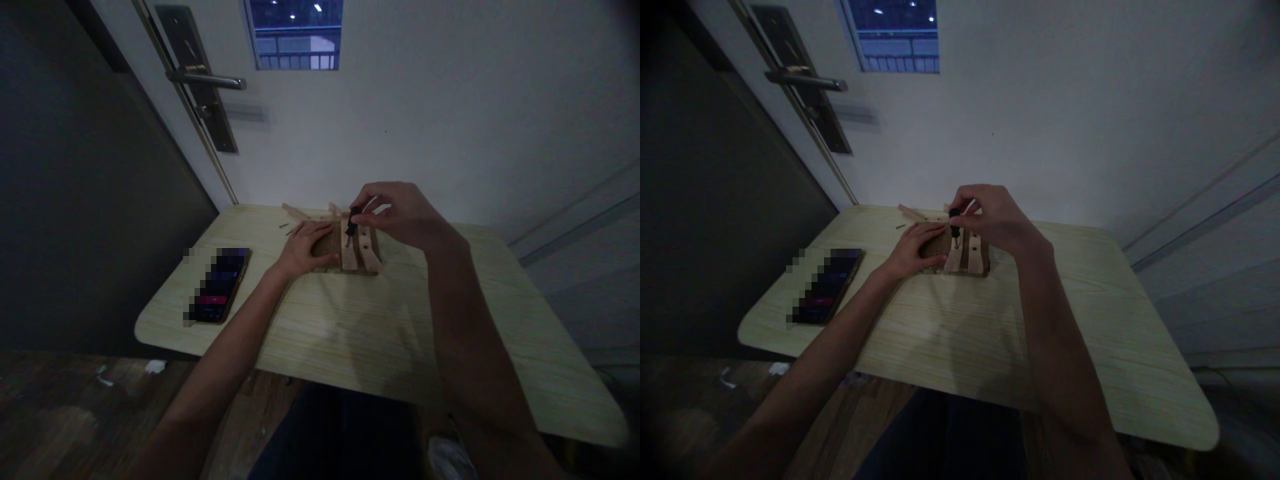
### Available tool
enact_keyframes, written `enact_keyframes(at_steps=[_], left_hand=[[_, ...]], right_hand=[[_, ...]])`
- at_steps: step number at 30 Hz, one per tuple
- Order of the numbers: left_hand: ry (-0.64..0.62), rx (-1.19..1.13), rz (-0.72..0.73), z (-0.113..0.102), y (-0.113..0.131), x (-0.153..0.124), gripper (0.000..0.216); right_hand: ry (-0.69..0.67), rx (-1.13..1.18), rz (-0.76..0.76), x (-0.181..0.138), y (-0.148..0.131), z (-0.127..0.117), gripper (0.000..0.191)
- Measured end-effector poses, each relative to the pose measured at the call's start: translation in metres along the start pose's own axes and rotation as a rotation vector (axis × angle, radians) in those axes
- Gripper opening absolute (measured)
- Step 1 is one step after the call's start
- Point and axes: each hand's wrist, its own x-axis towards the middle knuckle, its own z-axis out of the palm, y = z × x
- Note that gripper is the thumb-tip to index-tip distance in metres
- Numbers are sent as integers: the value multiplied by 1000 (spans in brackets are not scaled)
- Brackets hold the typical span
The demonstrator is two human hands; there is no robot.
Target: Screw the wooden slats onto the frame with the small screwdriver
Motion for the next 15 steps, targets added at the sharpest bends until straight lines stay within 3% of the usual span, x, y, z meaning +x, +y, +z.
enact_keyframes(at_steps=[4, 6, 10, 12, 15], left_hand=[[-1, -5, -8, 0, 1, 1, 69], [-1, -5, -9, 0, 2, 2, 68], [4, -8, 7, -1, 3, 2, 69], [2, -6, 9, -1, 3, 2, 69], [0, -2, 15, -1, 1, 2, 69]], right_hand=[[105, -100, 41, 3, -4, 12, 23], [118, -96, 63, 4, -6, 16, 19], [38, -31, 20, 5, -7, 15, 22], [-15, -25, -23, 5, -2, 11, 10], [-38, -8, -34, 4, 8, 7, 20]])
